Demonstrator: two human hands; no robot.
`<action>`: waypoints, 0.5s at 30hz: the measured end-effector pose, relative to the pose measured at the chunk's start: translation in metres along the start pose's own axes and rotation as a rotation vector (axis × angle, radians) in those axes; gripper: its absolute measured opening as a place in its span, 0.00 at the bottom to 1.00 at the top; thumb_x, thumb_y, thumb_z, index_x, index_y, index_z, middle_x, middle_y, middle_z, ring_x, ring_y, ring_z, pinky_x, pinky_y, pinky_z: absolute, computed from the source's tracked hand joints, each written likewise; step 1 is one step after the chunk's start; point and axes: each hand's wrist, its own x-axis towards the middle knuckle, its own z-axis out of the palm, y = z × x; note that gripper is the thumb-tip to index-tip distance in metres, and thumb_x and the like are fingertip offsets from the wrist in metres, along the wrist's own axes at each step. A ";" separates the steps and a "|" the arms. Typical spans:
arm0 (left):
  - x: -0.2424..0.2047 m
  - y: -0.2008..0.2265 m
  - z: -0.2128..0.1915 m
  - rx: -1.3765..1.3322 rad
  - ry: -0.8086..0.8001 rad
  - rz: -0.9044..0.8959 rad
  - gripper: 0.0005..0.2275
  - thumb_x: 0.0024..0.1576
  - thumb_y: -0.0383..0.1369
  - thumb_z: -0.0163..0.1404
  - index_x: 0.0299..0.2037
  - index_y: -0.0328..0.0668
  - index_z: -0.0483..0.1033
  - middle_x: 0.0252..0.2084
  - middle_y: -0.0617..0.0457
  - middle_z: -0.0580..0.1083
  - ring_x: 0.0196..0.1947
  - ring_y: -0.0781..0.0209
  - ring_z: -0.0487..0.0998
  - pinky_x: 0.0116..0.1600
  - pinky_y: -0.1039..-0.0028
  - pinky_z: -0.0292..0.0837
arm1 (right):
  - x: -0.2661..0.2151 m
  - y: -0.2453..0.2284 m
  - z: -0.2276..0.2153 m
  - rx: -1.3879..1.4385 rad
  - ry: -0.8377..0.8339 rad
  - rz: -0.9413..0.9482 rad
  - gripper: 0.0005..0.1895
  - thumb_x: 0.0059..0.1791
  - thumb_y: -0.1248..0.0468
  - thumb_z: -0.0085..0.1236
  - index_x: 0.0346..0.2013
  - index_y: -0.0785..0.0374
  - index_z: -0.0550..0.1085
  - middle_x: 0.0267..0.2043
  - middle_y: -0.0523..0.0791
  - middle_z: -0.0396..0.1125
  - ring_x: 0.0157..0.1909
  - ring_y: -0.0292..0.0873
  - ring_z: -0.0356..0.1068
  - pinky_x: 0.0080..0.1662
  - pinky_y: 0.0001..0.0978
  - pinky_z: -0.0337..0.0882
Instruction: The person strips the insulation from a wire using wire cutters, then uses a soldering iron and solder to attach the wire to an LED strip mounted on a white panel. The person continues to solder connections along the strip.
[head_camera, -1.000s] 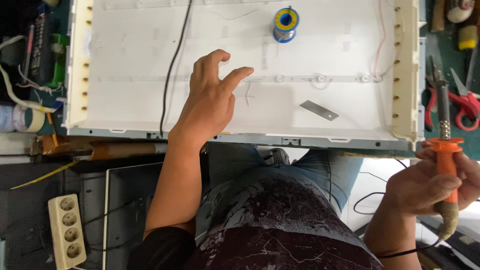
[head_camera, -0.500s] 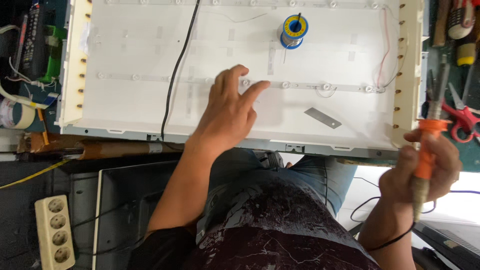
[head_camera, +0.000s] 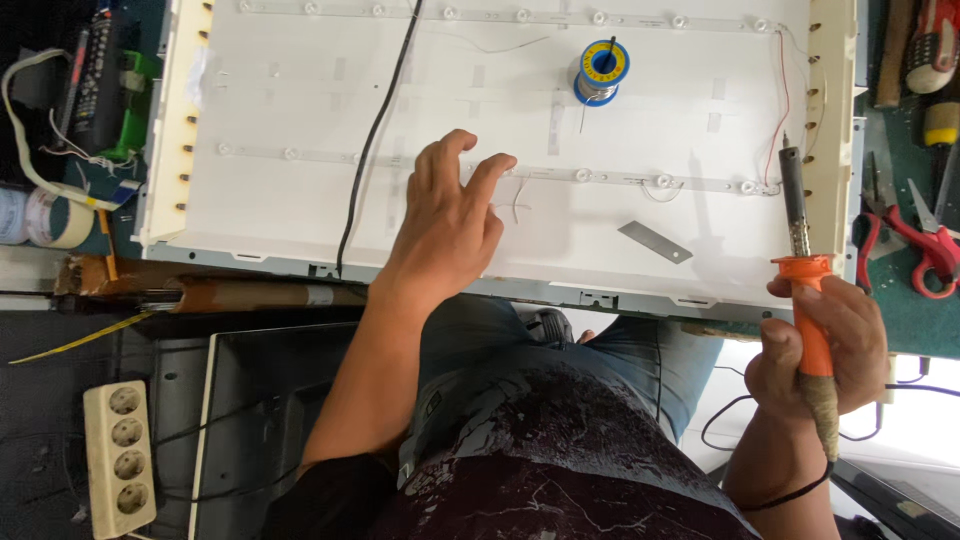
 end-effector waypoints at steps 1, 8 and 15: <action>0.000 0.002 0.000 -0.009 -0.017 -0.030 0.24 0.56 0.19 0.45 0.64 0.46 0.65 0.64 0.37 0.58 0.62 0.35 0.63 0.54 0.47 0.67 | -0.002 0.001 0.001 0.017 0.036 0.021 0.20 0.62 0.56 0.56 0.53 0.75 0.73 0.46 0.65 0.72 0.45 0.63 0.74 0.50 0.52 0.74; -0.007 0.006 0.008 0.042 0.039 -0.062 0.26 0.59 0.29 0.52 0.69 0.44 0.63 0.65 0.36 0.60 0.64 0.33 0.64 0.62 0.45 0.67 | 0.016 -0.016 0.010 -0.008 0.014 0.050 0.17 0.63 0.57 0.52 0.53 0.72 0.71 0.40 0.63 0.75 0.45 0.63 0.74 0.53 0.52 0.69; -0.009 0.016 0.004 0.189 0.057 -0.058 0.23 0.63 0.32 0.55 0.69 0.43 0.67 0.61 0.38 0.61 0.54 0.38 0.66 0.51 0.51 0.69 | 0.025 -0.011 0.019 0.086 0.147 0.130 0.13 0.62 0.63 0.55 0.53 0.73 0.71 0.44 0.59 0.65 0.40 0.59 0.71 0.45 0.51 0.78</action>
